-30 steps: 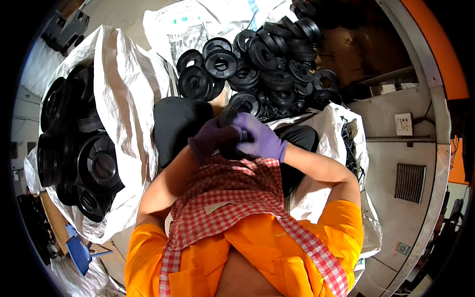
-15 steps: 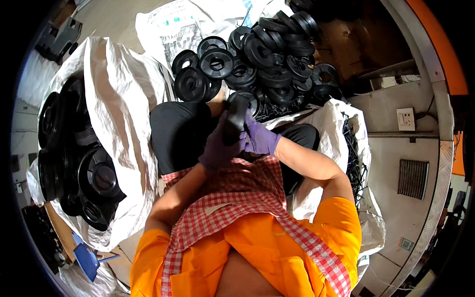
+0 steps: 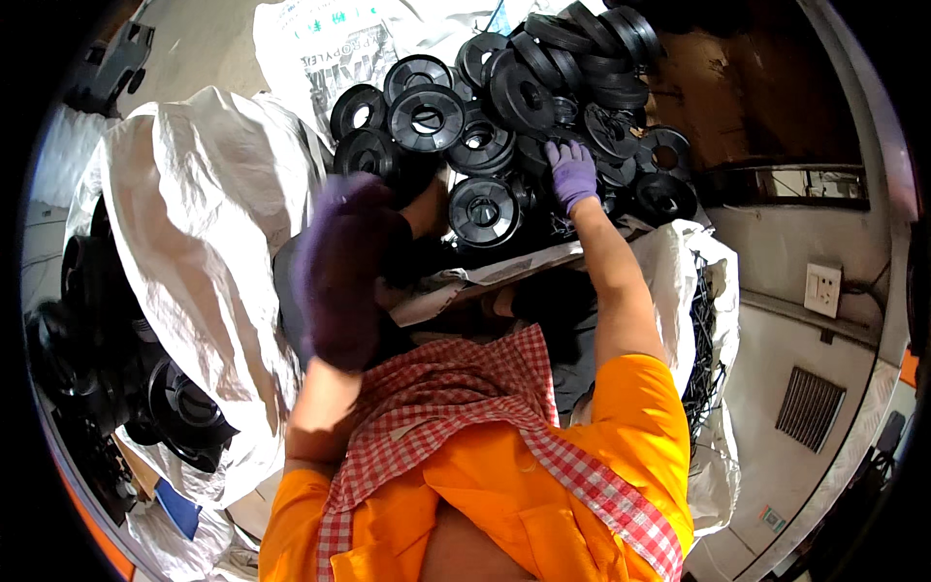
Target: The person sorts black circular parts and cords from a pile into separate bags while sitting on the floor.
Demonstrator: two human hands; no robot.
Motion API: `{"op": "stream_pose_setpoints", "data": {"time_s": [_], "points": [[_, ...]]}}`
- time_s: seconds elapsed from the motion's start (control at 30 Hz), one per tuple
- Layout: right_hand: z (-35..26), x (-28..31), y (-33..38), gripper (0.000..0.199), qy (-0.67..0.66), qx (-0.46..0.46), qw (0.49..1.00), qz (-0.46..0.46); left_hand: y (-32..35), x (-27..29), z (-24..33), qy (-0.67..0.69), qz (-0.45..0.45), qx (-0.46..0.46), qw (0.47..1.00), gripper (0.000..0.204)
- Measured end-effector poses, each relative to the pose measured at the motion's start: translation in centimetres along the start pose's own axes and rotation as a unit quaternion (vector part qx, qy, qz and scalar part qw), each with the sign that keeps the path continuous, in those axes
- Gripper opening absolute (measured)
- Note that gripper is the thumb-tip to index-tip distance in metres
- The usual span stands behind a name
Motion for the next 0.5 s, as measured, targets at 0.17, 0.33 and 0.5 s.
{"op": "stream_pose_setpoints", "data": {"time_s": [0.17, 0.33, 0.5], "points": [[3.8, 6.7, -1.7, 0.045, -0.17, -0.058, 0.981, 0.072, -0.9, -1.4, -10.7, 0.02, -0.053, 0.267, 0.962, 0.049], [4.7, 10.0, 0.4, 0.038, -0.589, -0.303, 0.744, 0.089, -2.0, -4.0, -15.7, 0.111, -0.089, 0.365, 0.92, 0.033], [-6.0, 6.0, 2.0, 0.049, -0.803, -0.269, 0.527, -0.076, -4.7, 0.0, -17.3, 0.051, -0.136, 0.184, 0.972, 0.028]]}}
Point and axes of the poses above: each hand's wrist, its own y-axis away from the middle knuckle, its own x-axis out of the back of the hand, z = x × y, the point moved 2 cm from there along -y, towards the middle knuckle, and after that the axes turned 6 degrees about y, right-handed, at the moved point
